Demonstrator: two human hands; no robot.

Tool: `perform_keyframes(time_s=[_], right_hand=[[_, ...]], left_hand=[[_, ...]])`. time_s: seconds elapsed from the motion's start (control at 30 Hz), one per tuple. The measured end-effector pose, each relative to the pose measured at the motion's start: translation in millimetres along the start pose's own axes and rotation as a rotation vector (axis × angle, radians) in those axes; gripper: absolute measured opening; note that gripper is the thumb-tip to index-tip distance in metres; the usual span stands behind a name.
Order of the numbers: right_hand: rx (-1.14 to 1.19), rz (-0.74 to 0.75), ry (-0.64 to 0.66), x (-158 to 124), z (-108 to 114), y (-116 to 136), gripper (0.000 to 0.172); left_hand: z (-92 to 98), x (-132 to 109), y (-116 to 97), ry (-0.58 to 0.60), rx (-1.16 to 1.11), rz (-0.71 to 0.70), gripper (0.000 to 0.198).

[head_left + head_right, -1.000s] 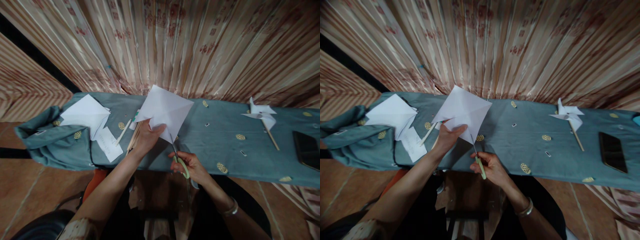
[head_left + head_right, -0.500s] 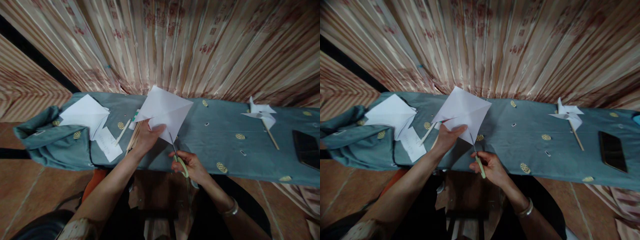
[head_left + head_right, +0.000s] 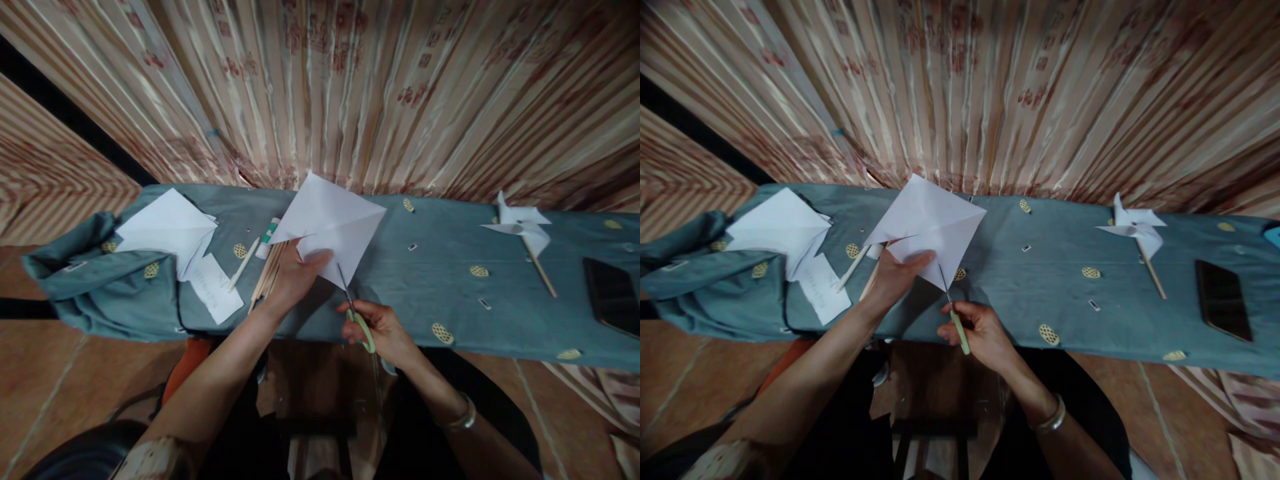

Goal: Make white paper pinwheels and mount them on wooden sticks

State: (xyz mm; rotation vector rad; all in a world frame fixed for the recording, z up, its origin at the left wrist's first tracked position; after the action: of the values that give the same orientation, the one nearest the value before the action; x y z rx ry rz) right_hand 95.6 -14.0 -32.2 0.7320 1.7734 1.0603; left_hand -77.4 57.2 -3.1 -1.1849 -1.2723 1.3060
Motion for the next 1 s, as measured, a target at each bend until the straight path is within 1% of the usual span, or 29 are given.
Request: perform_keyframes(time_s=[0.13,0.23,0.33,0.47,0.7,1.0], right_hand=[[-0.022,0.030,-0.001,0.2,1.2,-1.4,0.048],[-0.032,0.043,-0.003,0.5,1.7,-3.4,0.047],[-0.023,0.031,-0.017,0.9,1.6,-5.0,0.044],[-0.032,0.013,-0.003,1.2,1.2,-4.6,0.044],[-0.002,0.026,-0.019,0.6,0.4,-1.9,0.044],[0.025,0.018,-0.046,1.4,-2.3,-0.7,0.047]], left_hand=[[-2.4,-3.0,-2.1,-0.001,0.009,0.000,0.031],[-3.5,-4.0,-1.8,-0.008,0.002,-0.007,0.032],[-3.6,-4.2,-2.4,-0.001,-0.009,0.005,0.031],[-3.3,-4.3,-3.7,0.014,0.018,0.003,0.028],[-5.9,-3.8,5.4,-0.006,0.057,-0.049,0.032],[-5.1,-3.4,7.0,-0.013,0.039,-0.013,0.032]])
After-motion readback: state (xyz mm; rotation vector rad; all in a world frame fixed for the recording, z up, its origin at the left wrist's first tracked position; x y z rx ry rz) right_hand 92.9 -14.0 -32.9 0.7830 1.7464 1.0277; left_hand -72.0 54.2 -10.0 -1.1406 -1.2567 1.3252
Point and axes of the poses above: each hand's wrist, its own x-axis towards the middle knuckle, its own z-axis out of the back of the hand, y = z × x, the point moved 1 cm from there along x, towards the middle knuckle, and after that the axes turned 3 degrees about y, right-handed, at the moved point
